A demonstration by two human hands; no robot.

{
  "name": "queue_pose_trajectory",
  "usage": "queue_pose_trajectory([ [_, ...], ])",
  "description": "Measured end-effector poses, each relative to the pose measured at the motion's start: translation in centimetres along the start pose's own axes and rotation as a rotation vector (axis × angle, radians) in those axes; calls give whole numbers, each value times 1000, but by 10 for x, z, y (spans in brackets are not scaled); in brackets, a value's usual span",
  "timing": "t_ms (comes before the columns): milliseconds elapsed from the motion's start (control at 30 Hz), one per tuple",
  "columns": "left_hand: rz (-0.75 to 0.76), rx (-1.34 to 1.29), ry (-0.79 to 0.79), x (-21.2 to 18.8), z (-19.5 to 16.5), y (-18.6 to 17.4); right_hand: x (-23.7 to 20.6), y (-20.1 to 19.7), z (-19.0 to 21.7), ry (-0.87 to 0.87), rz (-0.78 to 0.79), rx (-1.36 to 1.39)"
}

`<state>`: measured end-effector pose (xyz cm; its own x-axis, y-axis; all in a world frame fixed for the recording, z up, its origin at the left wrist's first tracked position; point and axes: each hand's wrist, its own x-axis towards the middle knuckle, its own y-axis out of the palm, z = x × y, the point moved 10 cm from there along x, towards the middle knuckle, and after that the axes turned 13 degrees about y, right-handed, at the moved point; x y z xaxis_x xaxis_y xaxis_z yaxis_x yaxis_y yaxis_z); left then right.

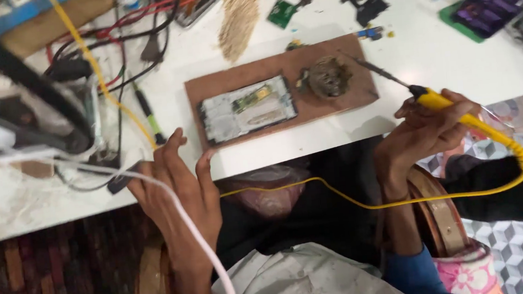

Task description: The person uses a soldering iron and a screwdriver to work on the internal components of a disassembled mobile phone. They repeatedly apply heat and solder to the circuit board while holding the device steady.

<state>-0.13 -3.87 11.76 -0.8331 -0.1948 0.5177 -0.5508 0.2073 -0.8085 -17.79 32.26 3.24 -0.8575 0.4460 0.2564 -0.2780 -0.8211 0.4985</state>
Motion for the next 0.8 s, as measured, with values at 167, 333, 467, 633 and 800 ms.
queue_pose_trajectory([
  [167, -50, 208, -88, 13, 6, -6, -3, 12, 23, -95, 2, -168],
  [333, -4, 334, -137, 18, 19, 6, -10, 29, 39, -199, 24, -358],
  [467, 58, 421, -192, 14, 23, 22, -17, 41, 44, -290, 55, -456],
  [633, 87, 484, -267, 16, 25, 28, -22, 37, 36, -237, 53, -400],
  [800, 288, 565, -265, 12, 29, 38, -20, 31, 29, -140, 90, -432],
])
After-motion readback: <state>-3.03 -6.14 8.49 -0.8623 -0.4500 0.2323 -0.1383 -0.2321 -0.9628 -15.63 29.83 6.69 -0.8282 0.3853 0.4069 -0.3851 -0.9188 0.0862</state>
